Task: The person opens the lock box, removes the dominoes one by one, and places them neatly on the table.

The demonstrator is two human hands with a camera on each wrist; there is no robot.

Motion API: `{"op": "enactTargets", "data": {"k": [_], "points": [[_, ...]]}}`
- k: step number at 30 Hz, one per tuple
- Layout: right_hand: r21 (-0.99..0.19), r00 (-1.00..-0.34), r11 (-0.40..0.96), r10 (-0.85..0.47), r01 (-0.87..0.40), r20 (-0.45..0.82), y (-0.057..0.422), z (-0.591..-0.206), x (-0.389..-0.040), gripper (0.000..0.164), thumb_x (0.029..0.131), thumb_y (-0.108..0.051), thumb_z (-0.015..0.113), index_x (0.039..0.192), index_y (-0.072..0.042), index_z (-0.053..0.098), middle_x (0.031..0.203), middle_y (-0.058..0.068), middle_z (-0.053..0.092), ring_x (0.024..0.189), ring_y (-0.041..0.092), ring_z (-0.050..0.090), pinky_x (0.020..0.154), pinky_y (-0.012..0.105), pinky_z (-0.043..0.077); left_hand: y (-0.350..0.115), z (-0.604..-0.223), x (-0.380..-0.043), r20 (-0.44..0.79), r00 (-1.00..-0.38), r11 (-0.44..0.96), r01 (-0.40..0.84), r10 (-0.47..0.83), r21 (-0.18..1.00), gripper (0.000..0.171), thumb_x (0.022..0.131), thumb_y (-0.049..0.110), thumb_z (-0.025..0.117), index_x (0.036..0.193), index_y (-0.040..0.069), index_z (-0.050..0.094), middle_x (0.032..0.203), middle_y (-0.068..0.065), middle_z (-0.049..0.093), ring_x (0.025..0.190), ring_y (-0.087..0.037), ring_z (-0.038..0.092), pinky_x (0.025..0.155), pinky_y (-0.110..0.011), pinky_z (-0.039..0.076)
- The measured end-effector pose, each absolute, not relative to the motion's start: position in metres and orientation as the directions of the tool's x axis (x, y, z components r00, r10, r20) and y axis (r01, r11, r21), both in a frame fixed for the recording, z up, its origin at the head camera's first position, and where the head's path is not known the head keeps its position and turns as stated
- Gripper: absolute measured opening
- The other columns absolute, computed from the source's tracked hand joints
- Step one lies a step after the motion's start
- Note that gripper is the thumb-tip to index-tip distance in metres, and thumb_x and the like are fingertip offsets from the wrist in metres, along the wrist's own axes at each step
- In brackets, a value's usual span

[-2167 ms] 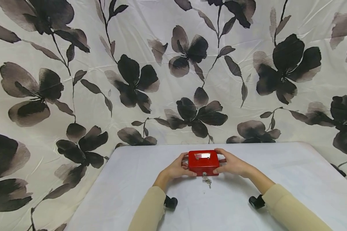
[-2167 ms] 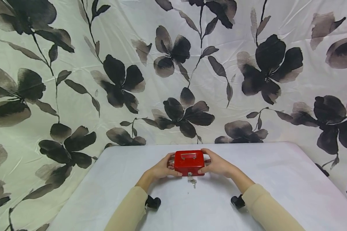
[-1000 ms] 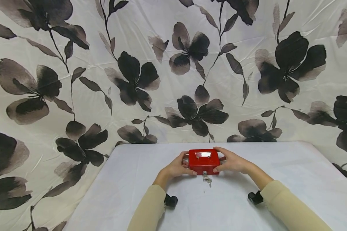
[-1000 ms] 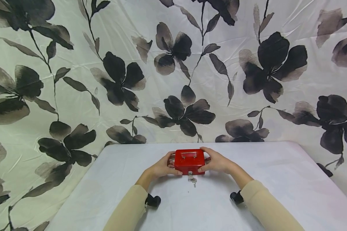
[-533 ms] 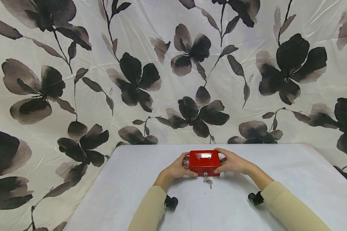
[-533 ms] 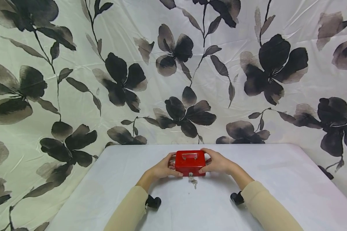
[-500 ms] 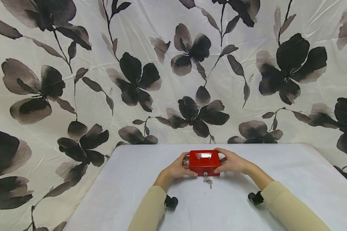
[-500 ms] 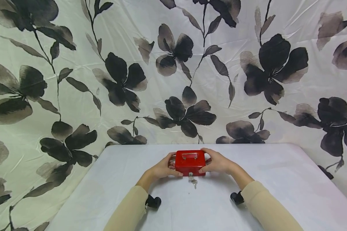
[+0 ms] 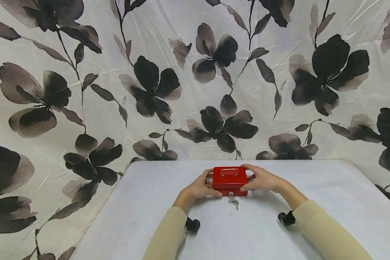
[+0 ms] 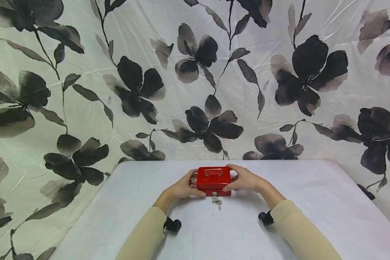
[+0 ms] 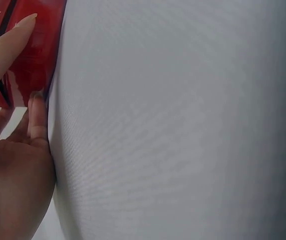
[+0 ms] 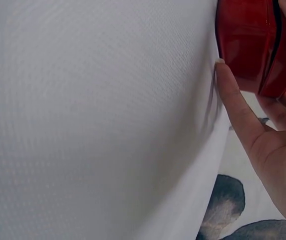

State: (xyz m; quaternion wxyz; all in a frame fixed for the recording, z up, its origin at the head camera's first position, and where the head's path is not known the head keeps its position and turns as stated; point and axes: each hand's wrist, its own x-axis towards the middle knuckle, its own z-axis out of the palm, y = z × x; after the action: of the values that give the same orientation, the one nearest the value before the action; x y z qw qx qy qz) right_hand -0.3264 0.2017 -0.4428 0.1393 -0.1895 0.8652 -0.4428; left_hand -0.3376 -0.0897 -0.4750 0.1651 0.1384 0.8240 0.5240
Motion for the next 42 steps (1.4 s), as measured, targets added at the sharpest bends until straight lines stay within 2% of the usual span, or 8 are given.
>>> {"op": "enactTargets", "data": {"k": [17, 22, 31, 37, 42], "points": [[-0.843, -0.879, 0.508, -0.468, -0.177, -0.098, 0.203, -0.44, -0.328, 0.087, 0.087, -0.03, 0.081, 0.156, -0.004, 0.034, 0.146, 0.022, 0.052, 0.115, 0.03, 0.066, 0.084, 0.039, 0.058, -0.09, -0.474, -0.335, -0.125, -0.908, 0.406, 0.053, 0.401, 0.912, 0.098, 0.078, 0.018, 0.091, 0.157, 0.018, 0.034, 0.136, -0.003, 0.052, 0.107, -0.021, 0.049, 0.092, -0.035, 0.045], [-0.868, -0.878, 0.472, -0.469, -0.154, -0.099, 0.205, -0.443, -0.33, 0.087, 0.089, -0.03, 0.081, 0.157, -0.004, 0.034, 0.146, 0.022, 0.052, 0.107, 0.027, 0.067, 0.083, 0.039, 0.059, -0.09, -0.476, -0.336, -0.125, -0.903, 0.385, 0.047, 0.41, 0.922, 0.097, 0.078, 0.015, 0.091, 0.157, 0.018, 0.035, 0.132, -0.004, 0.053, 0.107, -0.021, 0.049, 0.09, -0.035, 0.044], [-0.86, -0.87, 0.472, -0.487, -0.194, -0.072, 0.207, -0.441, -0.335, 0.084, 0.092, -0.033, 0.078, 0.157, -0.003, 0.035, 0.153, 0.023, 0.042, 0.102, 0.026, 0.067, 0.082, 0.042, 0.059, -0.091, -0.474, -0.338, -0.122, -0.906, 0.398, 0.056, 0.406, 0.916, 0.098, 0.077, 0.017, 0.091, 0.157, 0.021, 0.035, 0.127, -0.005, 0.053, 0.107, -0.022, 0.048, 0.091, -0.036, 0.043], [-0.847, -0.875, 0.49, -0.48, -0.204, -0.066, 0.206, -0.439, -0.336, 0.082, 0.094, -0.036, 0.075, 0.156, -0.001, 0.035, 0.153, 0.024, 0.043, 0.096, 0.026, 0.069, 0.081, 0.042, 0.06, -0.092, -0.473, -0.338, -0.1, -0.904, 0.403, 0.084, 0.416, 0.912, 0.094, 0.077, 0.014, 0.091, 0.155, 0.016, 0.039, 0.113, -0.007, 0.055, 0.104, -0.022, 0.049, 0.091, -0.037, 0.043], [-0.851, -0.872, 0.479, -0.487, -0.216, -0.053, 0.207, -0.441, -0.337, 0.077, 0.097, -0.035, 0.071, 0.155, 0.001, 0.036, 0.153, 0.026, 0.042, 0.097, 0.026, 0.069, 0.079, 0.042, 0.06, -0.093, -0.475, -0.337, -0.106, -0.907, 0.426, 0.086, 0.407, 0.901, 0.087, 0.077, 0.016, 0.092, 0.151, 0.014, 0.045, 0.108, -0.006, 0.056, 0.103, -0.022, 0.049, 0.091, -0.039, 0.041]]}}
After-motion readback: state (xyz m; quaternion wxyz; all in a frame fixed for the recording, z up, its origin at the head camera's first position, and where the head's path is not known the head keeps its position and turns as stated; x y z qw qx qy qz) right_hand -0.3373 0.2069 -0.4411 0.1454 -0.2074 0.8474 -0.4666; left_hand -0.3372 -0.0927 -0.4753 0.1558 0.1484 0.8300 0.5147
